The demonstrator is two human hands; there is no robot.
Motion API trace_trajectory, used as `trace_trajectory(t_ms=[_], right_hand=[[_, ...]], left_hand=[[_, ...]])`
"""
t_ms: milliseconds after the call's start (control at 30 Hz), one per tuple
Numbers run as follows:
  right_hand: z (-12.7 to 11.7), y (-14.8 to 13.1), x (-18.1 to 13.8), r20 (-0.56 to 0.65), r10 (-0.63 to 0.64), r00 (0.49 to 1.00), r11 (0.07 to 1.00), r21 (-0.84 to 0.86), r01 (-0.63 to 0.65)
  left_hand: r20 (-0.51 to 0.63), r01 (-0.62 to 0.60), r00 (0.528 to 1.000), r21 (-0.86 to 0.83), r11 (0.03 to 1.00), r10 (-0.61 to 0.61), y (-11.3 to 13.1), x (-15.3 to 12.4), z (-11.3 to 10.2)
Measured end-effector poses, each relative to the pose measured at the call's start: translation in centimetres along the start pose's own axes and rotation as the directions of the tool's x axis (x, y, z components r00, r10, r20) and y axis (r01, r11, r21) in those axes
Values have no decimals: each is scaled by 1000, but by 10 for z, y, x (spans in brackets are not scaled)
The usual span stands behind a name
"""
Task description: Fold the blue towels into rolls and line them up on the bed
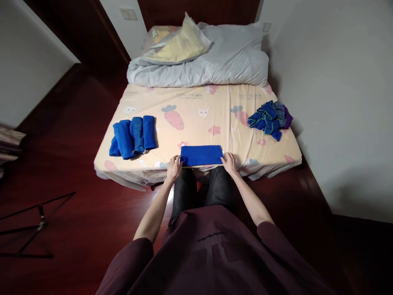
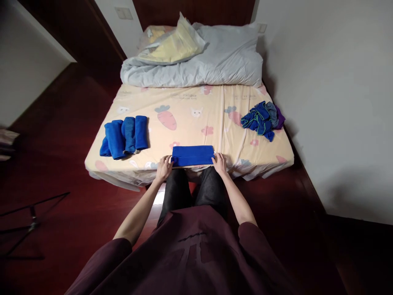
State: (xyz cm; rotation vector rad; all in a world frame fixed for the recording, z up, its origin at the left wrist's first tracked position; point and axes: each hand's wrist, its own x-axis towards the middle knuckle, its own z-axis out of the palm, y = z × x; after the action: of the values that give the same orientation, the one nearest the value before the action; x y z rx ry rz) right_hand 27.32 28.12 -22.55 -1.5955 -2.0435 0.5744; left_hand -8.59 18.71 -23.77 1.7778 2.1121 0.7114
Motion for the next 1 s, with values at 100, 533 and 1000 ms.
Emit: trace_trajectory(t_ms=[100,533,1000], right_hand=[[-3,-12,-22,60,-128,990,988,-80,132],[21,-14,-15,320,-241,916,936,-172,307],[34,-18,18,304,-100,947,960,-219,172]], left_hand=[[68,-155,986,18,988,153,8,-15,-4],[252,-248,947,171,954,201,23,0,31],[272,-199,953,246,949,130,27,29,34]])
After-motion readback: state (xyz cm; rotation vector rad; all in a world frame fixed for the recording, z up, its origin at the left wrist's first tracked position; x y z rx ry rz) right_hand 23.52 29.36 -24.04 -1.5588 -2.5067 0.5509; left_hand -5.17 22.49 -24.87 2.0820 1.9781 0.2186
